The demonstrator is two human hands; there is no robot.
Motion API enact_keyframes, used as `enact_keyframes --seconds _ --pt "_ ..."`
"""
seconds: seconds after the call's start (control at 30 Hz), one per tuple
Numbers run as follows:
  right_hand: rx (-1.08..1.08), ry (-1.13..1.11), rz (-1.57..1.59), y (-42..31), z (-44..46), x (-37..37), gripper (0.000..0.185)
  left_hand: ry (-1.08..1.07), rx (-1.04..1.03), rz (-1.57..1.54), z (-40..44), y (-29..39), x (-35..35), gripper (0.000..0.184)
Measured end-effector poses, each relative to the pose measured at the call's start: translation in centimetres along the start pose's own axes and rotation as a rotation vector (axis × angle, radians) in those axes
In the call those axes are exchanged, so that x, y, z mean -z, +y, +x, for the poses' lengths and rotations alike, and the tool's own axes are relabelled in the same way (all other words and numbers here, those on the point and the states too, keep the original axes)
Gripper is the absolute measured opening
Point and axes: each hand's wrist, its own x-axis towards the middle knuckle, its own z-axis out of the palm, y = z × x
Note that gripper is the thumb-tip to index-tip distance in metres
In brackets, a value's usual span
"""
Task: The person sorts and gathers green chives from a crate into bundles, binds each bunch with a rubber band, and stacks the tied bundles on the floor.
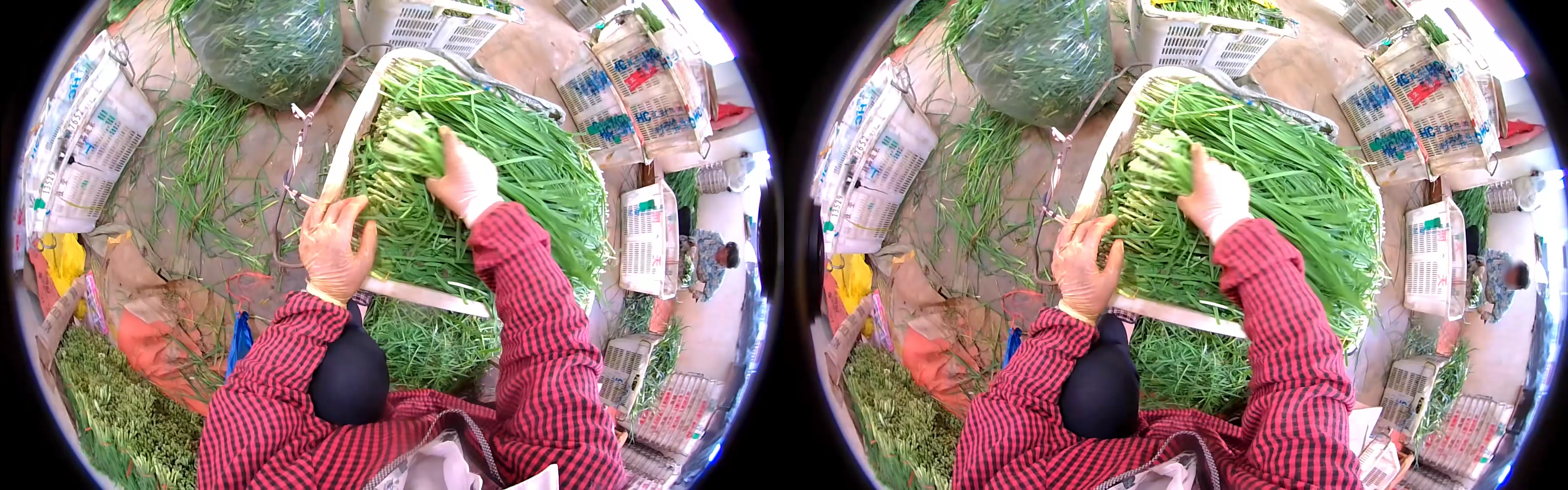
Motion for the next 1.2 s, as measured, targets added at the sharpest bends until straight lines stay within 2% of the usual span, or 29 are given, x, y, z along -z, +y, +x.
enact_keyframes --seconds 0.03,0.07,0.1,0.17,0.2,0.23,0.3,0.37,0.4,0.5,0.53,0.57,0.6,0.63,0.7,0.73,0.77,0.8,0.83,0.87,0.9,0.97,1.0,1.03,1.07,1.1,1.13,1.17,1.2 --pt "-0.03 -0.004 0.174 0.9 -0.6 0.8 0.084 0.011 0.01 -0.043 0.0 -0.1 0.1 0.038" --pt "-0.044 0.091 0.395 2.1 -1.2 1.1 0.087 0.02 0.017 -0.087 0.1 0.0 0.1 0.044" --pt "0.084 0.17 1.015 3.5 -1.5 0.5 0.087 0.019 0.016 -0.092 0.0 0.0 0.1 0.044" --pt "-0.033 0.22 1.295 2.9 -4.1 5.0 0.087 0.131 0.034 -0.176 -0.3 -0.3 -0.3 0.054" --pt "-0.066 0.281 1.321 2.8 -5.8 6.8 0.086 0.117 0.045 -0.219 -0.3 -0.7 -0.5 0.067" --pt "-0.1 0.343 1.346 3.2 -7.5 8.0 0.084 0.119 0.044 -0.226 -0.3 -0.9 -0.8 0.067" --pt "-0.131 0.327 1.387 4.8 -10.4 9.8 0.075 0.235 0.171 -0.474 -0.2 -1.0 -1.2 0.079" --pt "-0.105 0.316 1.394 5.8 -13.2 10.2 0.071 0.203 0.179 -0.445 0.3 0.5 0.2 0.087" --pt "-0.062 0.315 1.422 5.6 -14.6 10.7 0.067 0.159 0.08 -0.52 0.9 2.5 1.3 0.094" --pt "0.003 0.09 1.274 1.3 -16.2 12.6 0.086 -0.039 -0.19 -0.786 2.3 10.0 3.1 0.108" --pt "-0.139 0.054 1.753 -0.6 -16.6 12.2 0.09 -0.114 -0.256 -0.902 2.7 12.8 2.7 0.11" --pt "-0.298 -0.013 2.232 -1.7 -16.6 11.3 0.094 -0.174 -0.279 -1.053 3.1 14.9 1.3 0.111" --pt "-0.3 -0.018 2.23 -1.9 -17.5 11.7 0.094 -0.184 -0.249 -1.179 3.4 16.2 1.2 0.101" --pt "-0.24 0.15 2.137 -1.9 -18.3 12.5 0.075 -0.19 -0.218 -1.305 3.7 17.6 1.5 0.093" --pt "-0.122 0.46 1.927 -2.0 -19.9 14.3 0.042 -0.062 -0.332 -1.196 3.4 20.4 3.4 0.082" --pt "-0.132 0.531 1.842 -2.7 -21.5 16.1 0.043 -0.003 -0.38 -1.203 3.0 21.8 4.7 0.078" --pt "0.051 0.577 1.667 -2.1 -23.4 16.6 0.044 0.054 -0.427 -1.211 2.7 23.2 6.1 0.074" --pt "0.102 0.522 1.699 -3.2 -25.6 18.4 0.051 0.069 -0.418 -1.342 2.1 24.8 7.4 0.07" --pt "0.029 0.553 1.97 -3.8 -27.3 19.0 0.077 0.086 -0.408 -1.475 1.4 26.5 8.6 0.065" --pt "0.073 0.602 1.266 -3.7 -29.4 19.1 0.091 0.165 -0.33 -1.588 0.7 28.3 9.2 0.057" --pt "-0.005 0.496 1.181 -3.3 -31.4 18.9 0.101 -0.062 -0.122 -1.869 -0.6 29.4 9.8 0.05" --pt "-0.126 0.27 0.979 -2.5 -35.3 18.5 0.121 -0.359 0.336 -2.232 -2.7 29.3 10.1 0.041" --pt "-0.129 0.201 1.079 -2.6 -36.8 17.4 0.122 -0.408 0.488 -2.29 -4.2 28.9 7.6 0.036" --pt "-0.138 0.133 1.178 -2.3 -38.8 15.6 0.122 -0.559 0.798 -2.353 -5.8 28.3 7.2 0.027" --pt "-0.252 0.094 1.218 -2.2 -40.8 13.6 0.123 -0.547 0.884 -2.366 -8.3 27.9 2.6 0.024" --pt "-0.371 0.054 1.257 -1.9 -43.0 11.7 0.123 -0.638 1.237 -2.333 -11.0 27.3 0.8 0.023" --pt "-0.484 -0.051 1.232 -1.5 -45.0 10.2 0.123 -0.645 1.243 -2.331 -14.1 26.5 -1.6 0.025" --pt "-0.597 -0.153 1.207 -1.0 -46.8 8.8 0.123 -0.59 1.388 -2.204 -17.0 26.3 -4.1 0.028" --pt "-0.642 -0.188 1.203 -0.2 -48.5 7.4 0.109 -0.678 1.525 -2.082 -19.2 25.6 -5.1 0.029"
